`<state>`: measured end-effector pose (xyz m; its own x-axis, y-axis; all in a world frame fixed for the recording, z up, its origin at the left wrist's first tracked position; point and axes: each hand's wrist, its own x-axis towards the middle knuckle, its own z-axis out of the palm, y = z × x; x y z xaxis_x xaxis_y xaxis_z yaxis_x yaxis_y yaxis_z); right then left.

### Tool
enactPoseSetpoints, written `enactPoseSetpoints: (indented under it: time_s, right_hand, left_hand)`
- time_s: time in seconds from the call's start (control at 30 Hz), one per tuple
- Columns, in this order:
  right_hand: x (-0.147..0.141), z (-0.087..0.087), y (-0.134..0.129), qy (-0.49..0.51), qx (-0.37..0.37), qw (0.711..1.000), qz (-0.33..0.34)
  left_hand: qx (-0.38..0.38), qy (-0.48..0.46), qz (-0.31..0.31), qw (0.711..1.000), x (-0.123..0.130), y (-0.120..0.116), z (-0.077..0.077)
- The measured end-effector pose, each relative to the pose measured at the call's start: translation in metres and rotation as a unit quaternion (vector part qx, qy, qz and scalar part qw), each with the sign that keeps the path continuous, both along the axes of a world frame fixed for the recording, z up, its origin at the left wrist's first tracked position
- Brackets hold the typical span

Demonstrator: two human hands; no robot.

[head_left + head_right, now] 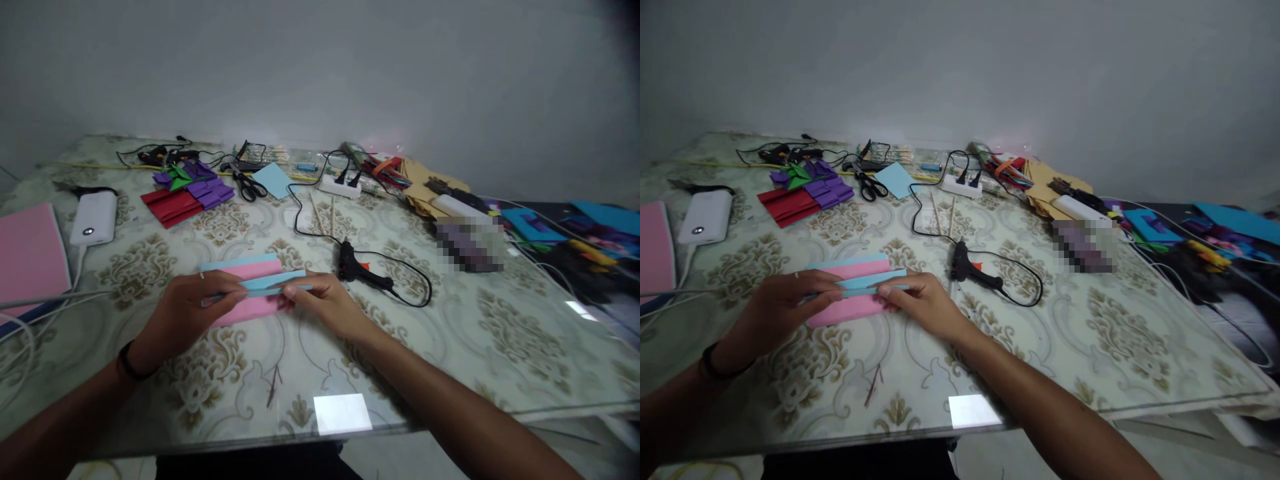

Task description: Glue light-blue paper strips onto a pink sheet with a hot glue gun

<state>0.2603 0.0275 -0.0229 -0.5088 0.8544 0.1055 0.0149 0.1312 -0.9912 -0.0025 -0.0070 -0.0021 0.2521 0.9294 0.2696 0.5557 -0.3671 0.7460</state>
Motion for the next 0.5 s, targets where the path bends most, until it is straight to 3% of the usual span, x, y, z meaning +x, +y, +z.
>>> enactPoseSetpoints:
  time_s: [0.2, 0.5]
  right_hand:
    - [-0.007, 0.001, -0.004, 0.037, -0.02, 0.998, -0.046]
    - [-0.012, 0.003, -0.013, 0.095, -0.073, 0.99, -0.07]
  left_hand:
    - [-0.022, 0.028, 0.067, 0.997, 0.007, -0.005, 0.005]
    - [-0.096, -0.055, 0.037, 0.993, 0.015, -0.01, 0.005]
